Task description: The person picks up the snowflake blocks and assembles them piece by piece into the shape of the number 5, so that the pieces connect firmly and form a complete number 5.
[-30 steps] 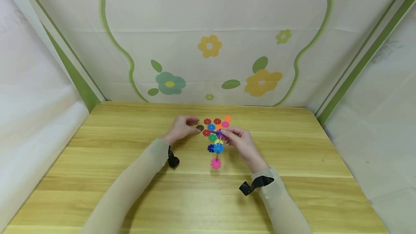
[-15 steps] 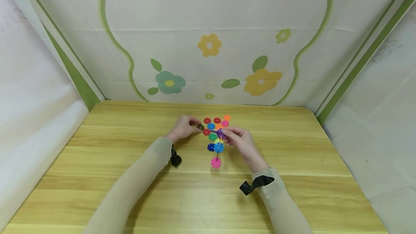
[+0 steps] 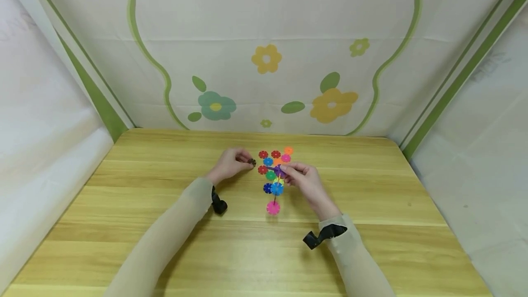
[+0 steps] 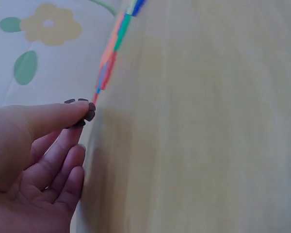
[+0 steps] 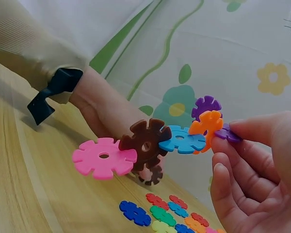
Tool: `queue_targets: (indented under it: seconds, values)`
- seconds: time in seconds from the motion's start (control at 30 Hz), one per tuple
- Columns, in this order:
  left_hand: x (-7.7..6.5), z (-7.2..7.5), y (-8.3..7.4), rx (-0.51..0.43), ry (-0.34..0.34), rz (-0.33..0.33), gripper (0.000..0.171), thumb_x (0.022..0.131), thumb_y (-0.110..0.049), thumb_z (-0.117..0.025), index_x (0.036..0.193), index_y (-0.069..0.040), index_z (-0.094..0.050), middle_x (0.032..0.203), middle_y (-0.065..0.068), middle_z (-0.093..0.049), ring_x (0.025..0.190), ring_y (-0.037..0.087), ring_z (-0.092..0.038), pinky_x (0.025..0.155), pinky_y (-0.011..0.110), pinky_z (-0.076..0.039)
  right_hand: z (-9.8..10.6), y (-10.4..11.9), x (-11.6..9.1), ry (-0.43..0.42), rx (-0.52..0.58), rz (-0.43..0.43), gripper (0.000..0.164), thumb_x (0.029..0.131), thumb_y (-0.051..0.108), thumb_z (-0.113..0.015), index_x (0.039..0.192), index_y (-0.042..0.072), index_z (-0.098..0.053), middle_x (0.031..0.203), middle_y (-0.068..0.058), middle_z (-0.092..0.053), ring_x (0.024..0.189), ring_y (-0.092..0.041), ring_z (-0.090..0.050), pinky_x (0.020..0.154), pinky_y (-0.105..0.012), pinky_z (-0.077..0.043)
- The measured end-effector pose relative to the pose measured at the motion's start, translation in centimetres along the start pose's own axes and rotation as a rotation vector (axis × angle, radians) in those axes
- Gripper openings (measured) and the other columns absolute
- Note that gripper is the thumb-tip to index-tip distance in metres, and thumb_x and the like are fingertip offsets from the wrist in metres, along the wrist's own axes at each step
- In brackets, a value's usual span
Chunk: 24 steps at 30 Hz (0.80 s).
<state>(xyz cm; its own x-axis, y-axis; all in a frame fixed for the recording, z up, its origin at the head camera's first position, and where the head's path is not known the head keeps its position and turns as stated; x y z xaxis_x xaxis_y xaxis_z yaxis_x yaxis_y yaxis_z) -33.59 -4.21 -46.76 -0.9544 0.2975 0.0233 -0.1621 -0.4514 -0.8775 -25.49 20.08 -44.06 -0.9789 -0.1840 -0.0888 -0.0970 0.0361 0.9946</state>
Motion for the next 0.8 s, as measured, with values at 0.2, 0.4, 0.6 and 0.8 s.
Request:
queue_targets:
  seconds: [0.2, 0.4, 0.6, 0.8]
  values:
    - [-1.2, 0.5, -0.4, -0.073, -0.016, -0.003, 0.022, 0.090, -0.017, -0.081, 0.110, -0.009, -0.076, 0.101, 0.002, -0.072, 0.094, 0.018, -0.066, 0.086, 0.036, -0.055, 0.0, -0.2, 0.0, -0.007, 0.010, 0.000, 0.031, 0.098, 0.030, -0.072, 0.107, 0.001, -0.072, 0.091, -0.004, -0.069, 0.080, -0.015, -0.063, 0.078, -0.029, -0.057]
    - [-2.9, 0.8, -2.2, -0.207, -0.010, -0.018, 0.017, 0.097, -0.018, -0.073, 0.110, -0.007, -0.075, 0.100, 0.003, -0.074, 0.097, 0.029, -0.069, 0.088, 0.046, -0.056, 0.0, -0.1, -0.1, -0.010, 0.016, -0.007, 0.028, 0.098, 0.029, -0.072, 0.105, 0.002, -0.073, 0.091, -0.005, -0.070, 0.081, -0.016, -0.063, 0.078, -0.029, -0.057]
    - [-4.5, 0.9, -4.0, -0.341, 0.002, -0.021, 0.016, 0.098, -0.013, -0.071, 0.107, 0.000, -0.073, 0.097, 0.009, -0.074, 0.097, 0.036, -0.070, 0.092, 0.054, -0.054, -0.1, 0.0, -0.1, -0.005, 0.010, 0.009, 0.028, 0.099, 0.027, -0.071, 0.108, 0.000, -0.073, 0.092, -0.006, -0.070, 0.082, -0.016, -0.063, 0.078, -0.029, -0.057]
    - [-5.7, 0.4, -4.9, -0.371, -0.001, -0.007, 0.017, 0.098, -0.013, -0.072, 0.105, 0.002, -0.071, 0.095, 0.011, -0.075, 0.087, 0.024, -0.072, 0.089, 0.049, -0.057, -0.6, 0.0, 0.0, 0.024, -0.014, 0.043, 0.029, 0.100, 0.022, -0.070, 0.112, -0.004, -0.071, 0.095, -0.008, -0.069, 0.083, -0.017, -0.064, 0.080, -0.033, -0.058]
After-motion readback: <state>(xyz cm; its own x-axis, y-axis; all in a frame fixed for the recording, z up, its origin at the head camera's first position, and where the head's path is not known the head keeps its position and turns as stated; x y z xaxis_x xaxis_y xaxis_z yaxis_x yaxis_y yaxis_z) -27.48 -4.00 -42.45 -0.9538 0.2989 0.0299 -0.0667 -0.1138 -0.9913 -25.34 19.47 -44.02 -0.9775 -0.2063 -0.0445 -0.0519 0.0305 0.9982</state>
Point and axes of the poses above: each hand's wrist, its own x-axis towards the middle knuckle, its own z-axis out of the back of the hand, y = z × x, the point moved 5 cm from there along x, towards the middle knuckle
